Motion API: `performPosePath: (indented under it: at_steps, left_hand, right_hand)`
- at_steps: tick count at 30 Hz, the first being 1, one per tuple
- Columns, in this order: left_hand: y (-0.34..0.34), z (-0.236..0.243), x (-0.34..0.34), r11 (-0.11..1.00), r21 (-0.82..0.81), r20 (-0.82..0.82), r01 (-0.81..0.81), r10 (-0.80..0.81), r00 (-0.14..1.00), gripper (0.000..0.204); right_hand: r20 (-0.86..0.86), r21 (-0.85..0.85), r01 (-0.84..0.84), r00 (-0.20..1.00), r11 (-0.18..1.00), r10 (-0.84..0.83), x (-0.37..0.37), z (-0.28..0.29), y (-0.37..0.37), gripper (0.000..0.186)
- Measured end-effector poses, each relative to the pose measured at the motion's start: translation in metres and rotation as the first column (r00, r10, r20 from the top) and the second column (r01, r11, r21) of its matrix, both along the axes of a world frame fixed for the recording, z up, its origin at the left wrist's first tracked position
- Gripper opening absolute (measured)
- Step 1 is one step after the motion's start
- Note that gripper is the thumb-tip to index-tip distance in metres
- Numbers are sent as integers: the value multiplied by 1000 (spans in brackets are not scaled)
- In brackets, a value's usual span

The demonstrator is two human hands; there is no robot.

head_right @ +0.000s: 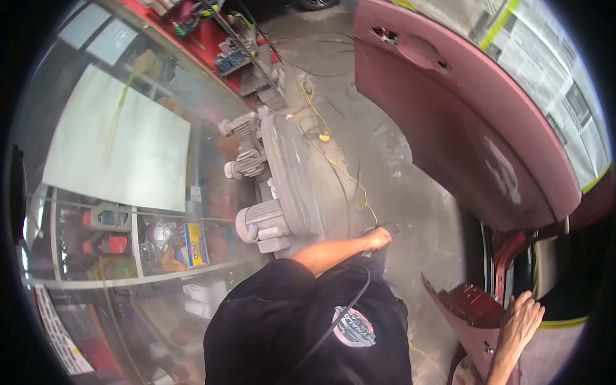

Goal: The person sits inside a car door frame and removes a plastic sheet from the interior panel. They then exit the vehicle and use a brush to clean the exterior surface of the car door.

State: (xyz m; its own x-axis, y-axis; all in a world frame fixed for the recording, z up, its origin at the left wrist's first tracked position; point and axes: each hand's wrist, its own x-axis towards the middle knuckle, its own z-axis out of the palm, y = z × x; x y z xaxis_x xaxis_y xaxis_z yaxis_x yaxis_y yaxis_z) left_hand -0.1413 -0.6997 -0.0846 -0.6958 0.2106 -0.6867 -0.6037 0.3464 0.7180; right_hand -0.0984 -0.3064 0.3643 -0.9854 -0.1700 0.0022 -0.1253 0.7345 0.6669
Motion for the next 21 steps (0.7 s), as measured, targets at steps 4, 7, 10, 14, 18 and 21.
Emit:
performPosePath:
  at_steps: [4, 7, 10, 14, 18, 21]
  left_hand:
    - [-27, -21, 7, 987, -142, -313, 74, -116, 943, 24]
    - [-17, 17, -6, 975, -113, -179, 194, -212, 961, 29]
    - [-17, 2, -16, 962, -103, -225, 252, -270, 936, 30]
    - [-59, -4, -23, 942, -161, -326, 293, -331, 885, 24]
    - [-90, -36, -60, 967, 233, -47, 98, -90, 995, 26]
    - [-152, -113, -73, 947, -126, -321, 296, -321, 891, 26]
  right_hand:
    - [-2, 8, 23, 1000, 1000, -23, -5, 0, -14, 41]
    - [105, 43, 227, 967, 973, -230, -3, 13, -29, 36]
    - [-52, 79, -21, 998, 997, 25, 8, 5, -13, 30]
    - [93, -95, 141, 987, 985, -132, -29, 43, -77, 6]
    - [49, -30, 181, 982, 983, -180, -32, 45, -76, 5]
    - [6, 90, 251, 968, 964, -252, -19, 45, -86, 9]
